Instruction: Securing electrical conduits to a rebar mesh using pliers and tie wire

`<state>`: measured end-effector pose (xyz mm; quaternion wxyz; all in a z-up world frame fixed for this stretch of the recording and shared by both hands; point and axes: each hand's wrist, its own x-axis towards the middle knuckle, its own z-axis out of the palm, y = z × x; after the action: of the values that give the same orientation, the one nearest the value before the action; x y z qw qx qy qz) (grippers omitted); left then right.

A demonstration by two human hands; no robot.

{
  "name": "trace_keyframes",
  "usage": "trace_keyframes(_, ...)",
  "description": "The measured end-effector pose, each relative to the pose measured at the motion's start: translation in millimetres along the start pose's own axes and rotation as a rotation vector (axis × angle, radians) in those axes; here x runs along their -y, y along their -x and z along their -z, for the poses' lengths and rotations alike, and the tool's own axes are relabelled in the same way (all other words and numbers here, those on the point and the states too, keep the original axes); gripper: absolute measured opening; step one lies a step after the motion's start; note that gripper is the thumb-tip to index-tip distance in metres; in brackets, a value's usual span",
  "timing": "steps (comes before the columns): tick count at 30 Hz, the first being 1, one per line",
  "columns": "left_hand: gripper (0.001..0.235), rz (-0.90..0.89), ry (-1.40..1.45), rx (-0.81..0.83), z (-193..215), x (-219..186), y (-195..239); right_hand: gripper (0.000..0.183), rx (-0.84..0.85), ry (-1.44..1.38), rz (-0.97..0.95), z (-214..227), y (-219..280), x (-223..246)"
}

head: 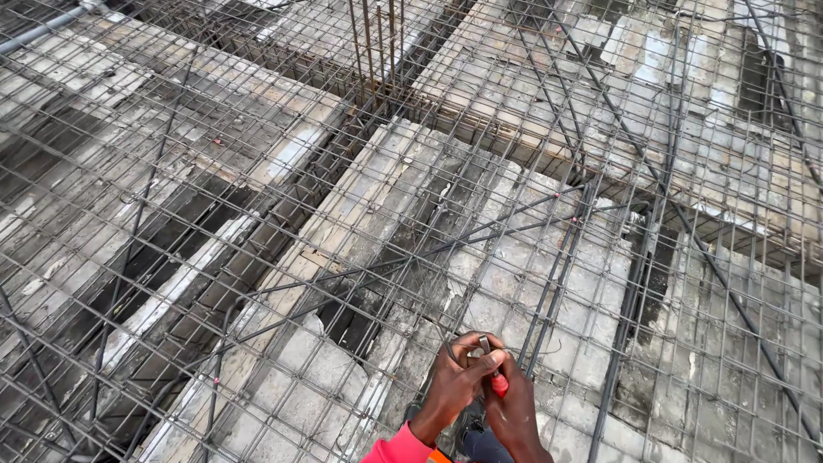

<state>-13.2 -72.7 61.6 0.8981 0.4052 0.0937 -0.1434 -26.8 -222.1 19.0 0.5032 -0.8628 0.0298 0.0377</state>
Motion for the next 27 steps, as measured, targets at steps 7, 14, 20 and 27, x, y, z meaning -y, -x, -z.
trace_keyframes(7,0.034,-0.066,-0.077,0.390,63,-8,7,0.016,0.121,0.030,0.134,-13,15,-2)
trace_keyframes(14,0.052,0.169,0.263,0.475,61,-1,4,0.019,0.157,0.062,0.063,-24,-7,-74)
trace_keyframes(20,0.033,0.113,0.056,0.275,30,-11,0,0.053,0.120,-0.007,-0.019,-22,-14,-70)
trace_keyframes(27,0.033,0.097,-0.057,0.220,25,-23,11,0.030,0.136,-0.082,0.022,-24,-2,-47)
